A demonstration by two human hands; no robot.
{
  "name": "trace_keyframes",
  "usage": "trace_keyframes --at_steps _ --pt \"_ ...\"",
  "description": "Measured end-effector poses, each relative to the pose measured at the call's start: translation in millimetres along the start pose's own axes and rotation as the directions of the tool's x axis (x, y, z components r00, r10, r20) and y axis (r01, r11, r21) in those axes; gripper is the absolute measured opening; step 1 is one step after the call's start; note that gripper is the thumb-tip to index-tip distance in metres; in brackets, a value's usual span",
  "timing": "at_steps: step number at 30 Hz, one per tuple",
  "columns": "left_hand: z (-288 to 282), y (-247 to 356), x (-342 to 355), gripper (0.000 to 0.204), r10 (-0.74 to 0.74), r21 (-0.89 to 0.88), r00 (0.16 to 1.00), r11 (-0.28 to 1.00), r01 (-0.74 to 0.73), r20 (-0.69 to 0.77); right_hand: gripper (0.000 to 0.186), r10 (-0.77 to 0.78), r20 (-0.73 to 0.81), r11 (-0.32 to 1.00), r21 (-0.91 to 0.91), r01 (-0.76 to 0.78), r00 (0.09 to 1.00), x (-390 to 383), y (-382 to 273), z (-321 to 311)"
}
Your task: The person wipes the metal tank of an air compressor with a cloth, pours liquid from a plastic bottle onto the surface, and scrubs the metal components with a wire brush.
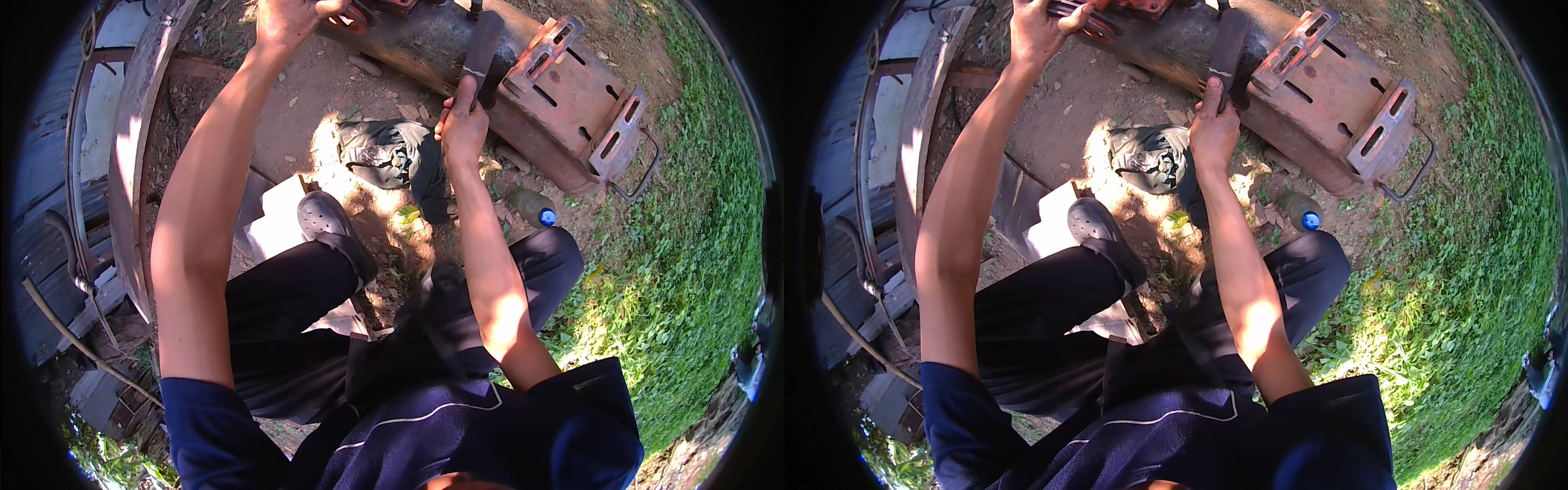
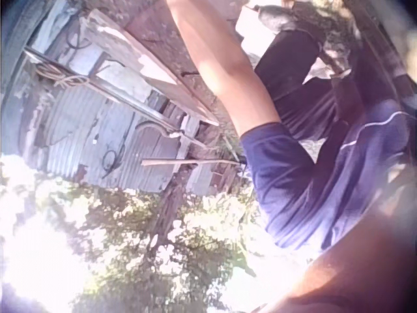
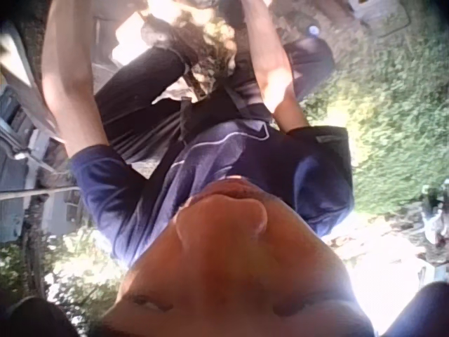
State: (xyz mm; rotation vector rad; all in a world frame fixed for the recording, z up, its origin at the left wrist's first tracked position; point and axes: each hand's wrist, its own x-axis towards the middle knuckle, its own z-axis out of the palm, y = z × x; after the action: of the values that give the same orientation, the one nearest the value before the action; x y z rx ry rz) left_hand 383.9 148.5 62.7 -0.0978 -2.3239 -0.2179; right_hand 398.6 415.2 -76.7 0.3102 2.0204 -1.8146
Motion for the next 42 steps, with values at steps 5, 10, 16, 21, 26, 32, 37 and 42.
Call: trace_keyframes --at_steps 5,10,16,21,26,32,37,42 --pt "-3 5 -1 0.053 -0.193 -0.049 0.978 0.979 0.197 0.077 0.078 -0.016 -0.033 0.997 -0.082 0.013 0.999 3 8 1" --pt "1 -9 -7 0.054 -0.165 -0.056 0.986 0.984 0.166 0.037 0.083 -0.039 -0.157 0.984 -0.178 0.01 0.987 -15 30 11" --pt "-2 -11 -1 0.045 0.086 0.147 0.991 0.987 -0.07 -0.101 0.078 -0.027 -0.241 0.998 0.049 0.04 0.97 -3 9 26" --pt "2 10 -3 0.037 -0.06 -0.166 0.997 0.985 0.051 -0.049 0.079 -0.097 -0.402 0.995 -0.073 0.074 0.911 3 44 23" --pt "19 13 -22 0.013 0.177 0.029 0.967 0.984 -0.174 -0.182 0.082 0.072 -0.46 0.99 0.14 -0.007 0.885 -4 -17 43" --pt "18 24 -19 0.014 0.166 -0.077 0.978 0.981 -0.177 -0.128 0.09 -0.016 -0.648 0.938 -0.274 -0.213 0.761 -23 55 38" --pt "11 23 -20 0.017 0.138 -0.145 0.987 0.978 -0.148 -0.078 0.091 -0.008 -0.657 0.974 -0.174 -0.142 0.754 -9 -1 43" --pt "6 24 -26 0.023 0.153 -0.116 0.988 0.981 -0.154 -0.015 0.097 0.0 -0.714 0.917 -0.28 -0.285 0.7 -43 38 69"
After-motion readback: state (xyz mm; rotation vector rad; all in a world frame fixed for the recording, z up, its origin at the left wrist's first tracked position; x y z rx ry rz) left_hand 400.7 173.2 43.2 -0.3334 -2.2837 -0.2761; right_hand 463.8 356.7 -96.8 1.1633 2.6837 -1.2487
